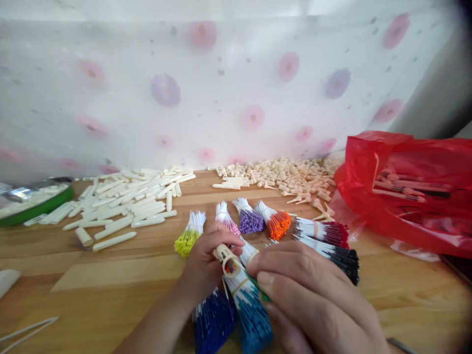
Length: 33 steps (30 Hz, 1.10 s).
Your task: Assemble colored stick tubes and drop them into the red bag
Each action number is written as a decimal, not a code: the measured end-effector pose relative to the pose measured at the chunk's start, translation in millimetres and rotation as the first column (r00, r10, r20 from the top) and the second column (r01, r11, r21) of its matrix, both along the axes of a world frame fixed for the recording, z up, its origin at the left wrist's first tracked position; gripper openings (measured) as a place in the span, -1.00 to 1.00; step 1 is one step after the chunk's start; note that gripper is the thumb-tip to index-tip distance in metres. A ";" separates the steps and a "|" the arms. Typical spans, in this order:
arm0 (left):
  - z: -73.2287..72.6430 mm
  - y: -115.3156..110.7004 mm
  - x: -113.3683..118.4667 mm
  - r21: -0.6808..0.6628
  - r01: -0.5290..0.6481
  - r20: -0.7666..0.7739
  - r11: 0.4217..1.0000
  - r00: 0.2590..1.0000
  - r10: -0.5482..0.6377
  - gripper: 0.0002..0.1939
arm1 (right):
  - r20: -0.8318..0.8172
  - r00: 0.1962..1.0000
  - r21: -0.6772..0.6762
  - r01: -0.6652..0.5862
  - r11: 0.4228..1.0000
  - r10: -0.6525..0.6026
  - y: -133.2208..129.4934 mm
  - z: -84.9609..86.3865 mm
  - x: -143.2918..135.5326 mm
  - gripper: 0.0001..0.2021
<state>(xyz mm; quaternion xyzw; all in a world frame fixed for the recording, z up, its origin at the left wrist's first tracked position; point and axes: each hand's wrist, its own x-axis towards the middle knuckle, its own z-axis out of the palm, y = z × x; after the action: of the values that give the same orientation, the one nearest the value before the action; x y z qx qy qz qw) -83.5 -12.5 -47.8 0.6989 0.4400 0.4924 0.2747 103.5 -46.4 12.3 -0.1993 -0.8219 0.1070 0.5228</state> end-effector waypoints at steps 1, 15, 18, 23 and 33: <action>-0.9 0.2 -0.3 -0.002 0.011 0.010 1.000 1.000 -0.011 -0.85 | 0.015 1.000 0.038 -0.015 0.999 0.014 4.2 -2.3 -1.4 -0.67; 1.0 -4.5 -16.4 0.076 -0.009 -0.186 0.997 0.982 0.023 -0.54 | -0.030 0.986 -0.086 0.163 0.983 -0.166 30.4 -23.0 -14.7 -0.82; -1.7 -4.1 -15.6 0.140 -0.055 -0.197 0.989 0.977 0.082 -0.57 | -0.026 0.986 -0.118 0.159 0.980 -0.163 32.1 -24.1 -14.8 -0.84; -4.3 -4.5 -15.0 0.281 -0.132 -0.242 0.951 0.949 0.203 -0.59 | -0.009 0.988 -0.204 0.151 0.967 -0.156 34.9 -25.6 -14.0 -0.89; -5.1 -5.5 -15.1 0.491 -0.258 -0.290 0.832 0.852 0.435 -0.62 | -0.128 0.984 -0.564 0.029 0.825 -0.121 34.8 -31.3 -21.3 -0.89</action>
<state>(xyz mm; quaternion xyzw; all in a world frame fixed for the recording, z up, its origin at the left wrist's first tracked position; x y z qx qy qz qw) -98.6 -18.0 -52.9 0.7320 0.4862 0.4710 -0.0772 82.1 -11.6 -19.0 -0.3669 -0.7019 0.3378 0.5086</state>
